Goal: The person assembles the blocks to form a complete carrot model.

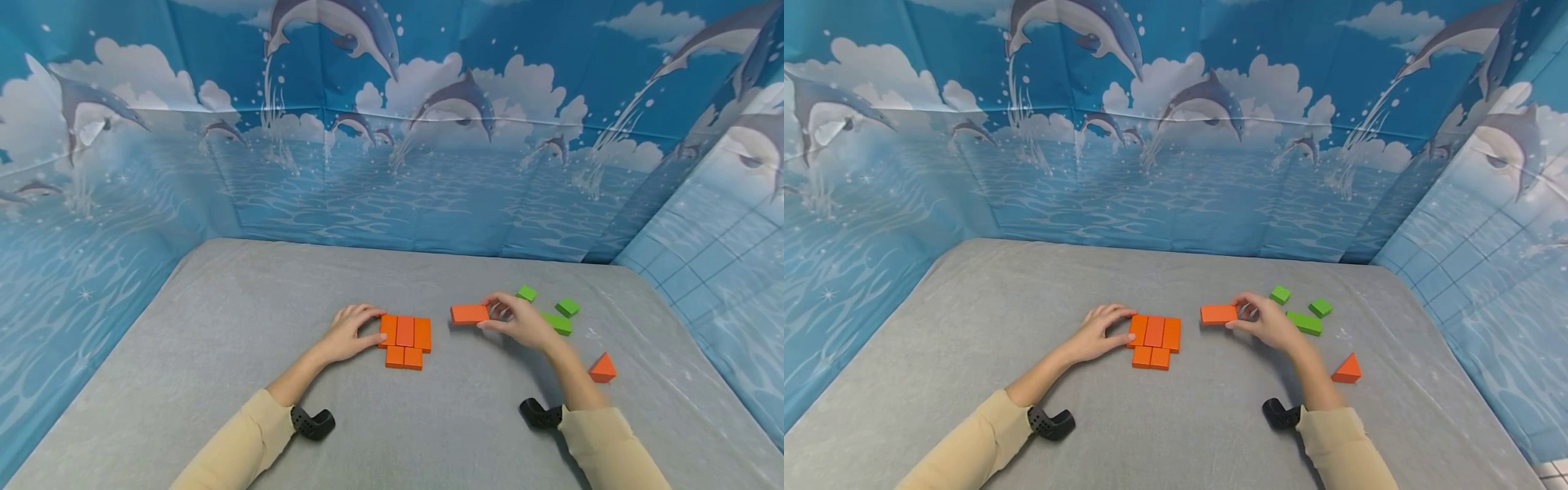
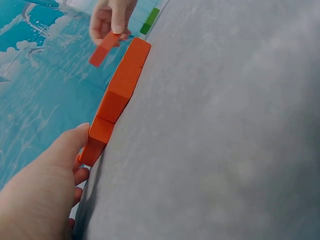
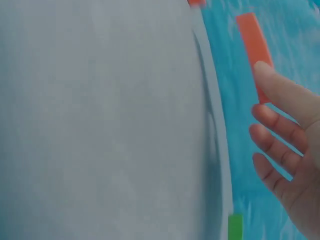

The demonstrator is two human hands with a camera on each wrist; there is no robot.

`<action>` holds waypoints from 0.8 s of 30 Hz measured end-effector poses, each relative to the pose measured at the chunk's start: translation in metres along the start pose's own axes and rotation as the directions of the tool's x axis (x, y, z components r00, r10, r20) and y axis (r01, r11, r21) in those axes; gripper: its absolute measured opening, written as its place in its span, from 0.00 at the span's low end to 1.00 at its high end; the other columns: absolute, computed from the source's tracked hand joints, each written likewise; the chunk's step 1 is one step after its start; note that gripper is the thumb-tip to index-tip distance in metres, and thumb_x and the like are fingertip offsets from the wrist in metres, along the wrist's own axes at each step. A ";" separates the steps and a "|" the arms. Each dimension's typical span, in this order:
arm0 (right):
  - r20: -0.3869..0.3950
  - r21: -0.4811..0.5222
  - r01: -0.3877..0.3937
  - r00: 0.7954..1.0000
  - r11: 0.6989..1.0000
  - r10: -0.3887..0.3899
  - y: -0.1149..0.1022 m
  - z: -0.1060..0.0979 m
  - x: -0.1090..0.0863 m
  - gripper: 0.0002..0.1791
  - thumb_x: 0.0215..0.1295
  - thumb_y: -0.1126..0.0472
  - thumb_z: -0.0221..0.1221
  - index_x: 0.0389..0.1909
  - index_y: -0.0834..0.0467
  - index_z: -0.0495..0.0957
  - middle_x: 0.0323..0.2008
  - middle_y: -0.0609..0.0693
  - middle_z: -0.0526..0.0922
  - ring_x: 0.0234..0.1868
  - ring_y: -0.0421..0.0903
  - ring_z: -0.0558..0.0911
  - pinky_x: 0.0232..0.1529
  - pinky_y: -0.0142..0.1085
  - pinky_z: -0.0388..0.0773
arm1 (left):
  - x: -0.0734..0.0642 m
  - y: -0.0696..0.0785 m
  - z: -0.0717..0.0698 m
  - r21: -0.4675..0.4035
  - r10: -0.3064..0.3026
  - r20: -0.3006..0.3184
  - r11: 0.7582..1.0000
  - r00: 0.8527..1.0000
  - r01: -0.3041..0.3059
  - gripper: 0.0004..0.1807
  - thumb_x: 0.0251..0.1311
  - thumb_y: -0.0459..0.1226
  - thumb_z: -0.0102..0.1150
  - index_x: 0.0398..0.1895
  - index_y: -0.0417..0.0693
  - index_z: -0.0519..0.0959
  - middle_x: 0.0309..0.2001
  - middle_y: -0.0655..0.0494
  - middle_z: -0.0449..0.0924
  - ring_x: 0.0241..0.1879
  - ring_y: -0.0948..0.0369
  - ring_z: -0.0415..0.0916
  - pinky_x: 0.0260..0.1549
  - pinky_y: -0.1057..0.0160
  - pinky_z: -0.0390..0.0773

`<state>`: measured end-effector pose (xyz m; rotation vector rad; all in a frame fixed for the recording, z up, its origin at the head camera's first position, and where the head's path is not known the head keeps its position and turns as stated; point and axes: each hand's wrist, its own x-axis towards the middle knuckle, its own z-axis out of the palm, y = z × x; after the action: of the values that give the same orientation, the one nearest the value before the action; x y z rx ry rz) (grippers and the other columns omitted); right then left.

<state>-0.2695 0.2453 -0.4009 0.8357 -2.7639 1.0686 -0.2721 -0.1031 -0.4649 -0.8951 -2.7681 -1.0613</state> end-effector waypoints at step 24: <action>0.117 0.152 0.023 0.992 0.988 -0.041 -0.074 0.081 -0.022 0.16 0.52 0.57 0.66 0.39 0.57 0.73 0.28 0.46 0.75 0.25 0.36 0.72 0.26 0.29 0.72 | 0.000 0.001 0.000 0.010 -0.003 -0.004 1.000 1.000 0.003 0.27 0.58 0.48 0.56 0.60 0.49 0.70 0.58 0.50 0.68 0.60 0.51 0.59 0.60 0.43 0.48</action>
<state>-0.2027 0.1582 -0.4224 0.9897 -2.7820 1.2750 -0.2712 -0.1021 -0.4645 -0.8865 -2.7699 -1.0479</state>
